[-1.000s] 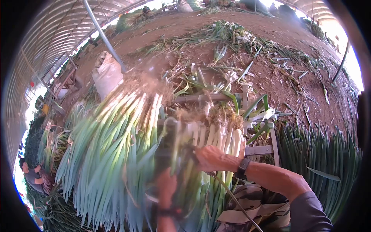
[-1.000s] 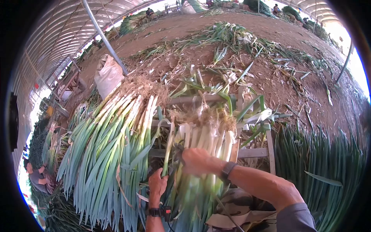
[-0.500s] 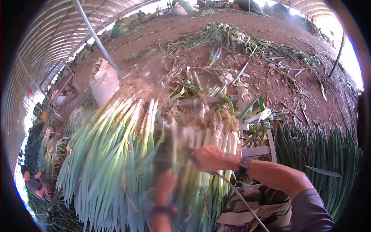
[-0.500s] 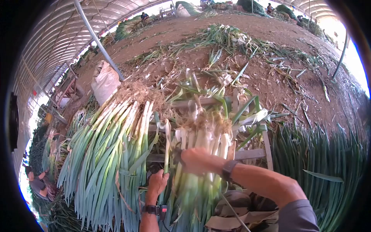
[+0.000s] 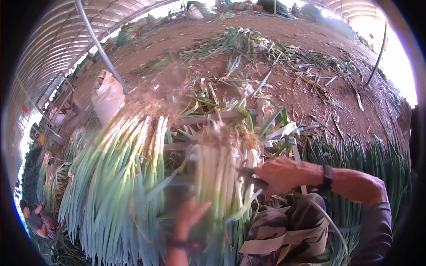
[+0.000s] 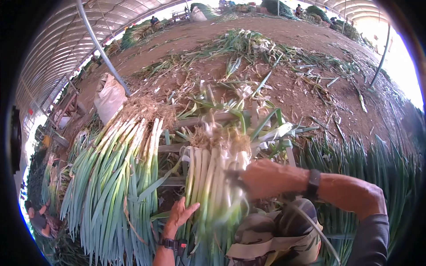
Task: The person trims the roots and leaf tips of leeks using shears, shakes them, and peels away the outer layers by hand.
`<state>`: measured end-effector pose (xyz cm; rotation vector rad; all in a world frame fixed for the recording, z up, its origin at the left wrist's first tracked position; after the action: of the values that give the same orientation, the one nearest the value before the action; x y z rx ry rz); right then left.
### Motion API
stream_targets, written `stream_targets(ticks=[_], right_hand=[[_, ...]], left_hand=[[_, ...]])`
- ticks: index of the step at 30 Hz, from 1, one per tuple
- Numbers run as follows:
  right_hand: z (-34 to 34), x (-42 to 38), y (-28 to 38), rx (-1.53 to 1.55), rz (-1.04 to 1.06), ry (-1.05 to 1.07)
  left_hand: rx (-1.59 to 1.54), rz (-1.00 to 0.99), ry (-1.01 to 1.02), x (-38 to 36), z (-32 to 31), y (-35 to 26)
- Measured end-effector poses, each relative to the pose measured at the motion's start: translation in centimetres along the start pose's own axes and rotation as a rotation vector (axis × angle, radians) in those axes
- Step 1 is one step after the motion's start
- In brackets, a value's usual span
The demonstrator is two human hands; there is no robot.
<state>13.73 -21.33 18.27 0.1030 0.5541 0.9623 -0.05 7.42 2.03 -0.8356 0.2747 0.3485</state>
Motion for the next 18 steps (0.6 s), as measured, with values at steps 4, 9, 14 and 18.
stream_targets(ticks=[4, 9, 14, 18], right_hand=[[1.1, -3.7, -3.6, -0.143, -0.016, -0.160], [-2.3, -8.4, -8.1, -0.151, -0.137, -0.212], [-9.4, -11.5, -8.7, -0.101, -0.319, -0.296], [-14.9, -11.7, -9.1, 0.019, -0.394, -0.449]], left_hand=[[-0.277, -0.139, -0.051, -0.9, -1.4, -2.5], [-0.051, -0.018, 0.043, -1.0, -2.3, -5.6], [0.066, -0.010, 0.043, -1.5, -4.9, -8.4], [0.275, -0.016, -0.007, -0.8, -7.3, -7.6]])
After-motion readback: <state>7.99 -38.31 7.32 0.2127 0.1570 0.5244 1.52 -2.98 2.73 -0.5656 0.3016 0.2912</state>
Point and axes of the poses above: each hand's wrist, its own x-axis towards the middle knuckle, its own z-axis out of the back of the hand, y = z × x, the point moved 4 cm from there along x, towards the middle knuckle, and after that the axes turned 3 degrees about -x, right-handed, at the moved point
